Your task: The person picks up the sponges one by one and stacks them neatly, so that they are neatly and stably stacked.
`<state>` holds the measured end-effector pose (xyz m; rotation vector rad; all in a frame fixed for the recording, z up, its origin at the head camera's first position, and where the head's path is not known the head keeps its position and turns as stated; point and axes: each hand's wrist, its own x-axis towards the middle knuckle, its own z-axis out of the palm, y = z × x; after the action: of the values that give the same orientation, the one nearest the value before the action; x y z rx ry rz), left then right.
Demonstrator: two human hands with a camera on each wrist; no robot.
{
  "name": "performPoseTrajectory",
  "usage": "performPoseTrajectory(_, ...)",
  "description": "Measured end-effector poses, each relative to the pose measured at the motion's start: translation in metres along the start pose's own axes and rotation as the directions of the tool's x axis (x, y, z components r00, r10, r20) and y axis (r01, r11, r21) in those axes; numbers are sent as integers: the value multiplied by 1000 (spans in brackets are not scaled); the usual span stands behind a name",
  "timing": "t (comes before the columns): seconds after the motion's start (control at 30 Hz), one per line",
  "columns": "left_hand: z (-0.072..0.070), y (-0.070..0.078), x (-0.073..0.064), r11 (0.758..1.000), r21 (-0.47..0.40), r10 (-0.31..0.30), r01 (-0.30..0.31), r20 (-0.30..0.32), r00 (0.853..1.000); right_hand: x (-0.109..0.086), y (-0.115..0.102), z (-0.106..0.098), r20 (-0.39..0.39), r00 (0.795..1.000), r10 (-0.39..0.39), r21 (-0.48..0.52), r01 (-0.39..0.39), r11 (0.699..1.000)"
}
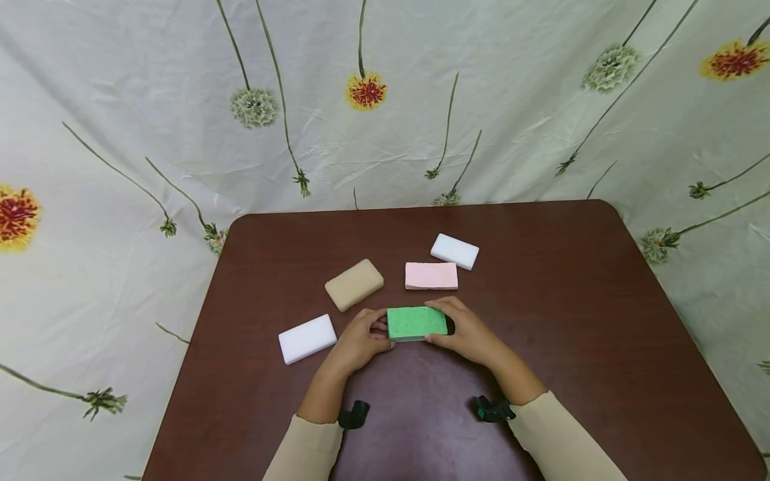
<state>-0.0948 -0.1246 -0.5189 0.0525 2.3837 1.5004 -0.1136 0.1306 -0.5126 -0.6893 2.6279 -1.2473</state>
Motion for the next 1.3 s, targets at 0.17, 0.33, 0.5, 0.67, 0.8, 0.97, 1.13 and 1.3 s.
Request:
performPoseTrajectory(0.17, -1, 0, -1, 1000, -19, 7, -7, 22, 1000, 0, -1, 1, 7, 1000, 6, -4, -6, 1000)
performPoseTrajectory(0.33, -1, 0, -1, 999, -36, 11, -10, 25, 1000, -1, 1, 1, 26, 999, 37, 24, -38, 999)
performPoseTrajectory(0.5, 0, 0, 0, 1000, -10, 4, -4, 22, 1000, -6, 4, -2, 55, 993, 105, 19, -106, 994)
performPoseTrajectory(0.67, 0, 1, 0, 999, 32, 5, -5, 20, 1000, -10, 7, -6, 72, 988, 136, 25, -138, 990)
performPoseTrajectory(0.8, 0, 1, 1, 999, 49, 16, -17, 18, 1000, -9, 7, -6, 79, 988, 134, 45, -138, 989)
performPoseTrajectory(0.97, -1, -2, 2, 999, 43, 9, -10, 18, 1000, -7, 8, -5, 79, 988, 133, 69, -138, 988)
performPoseTrajectory(1.13, -2, -2, 1, 1000, 13, 4, -4, 21, 1000, -7, 8, -4, 67, 991, 113, 66, -118, 991)
performPoseTrajectory(1.3, -3, -1, 1, 1000, 10, 8, -8, 21, 1000, -6, 8, -3, 74, 990, 122, 76, -127, 989)
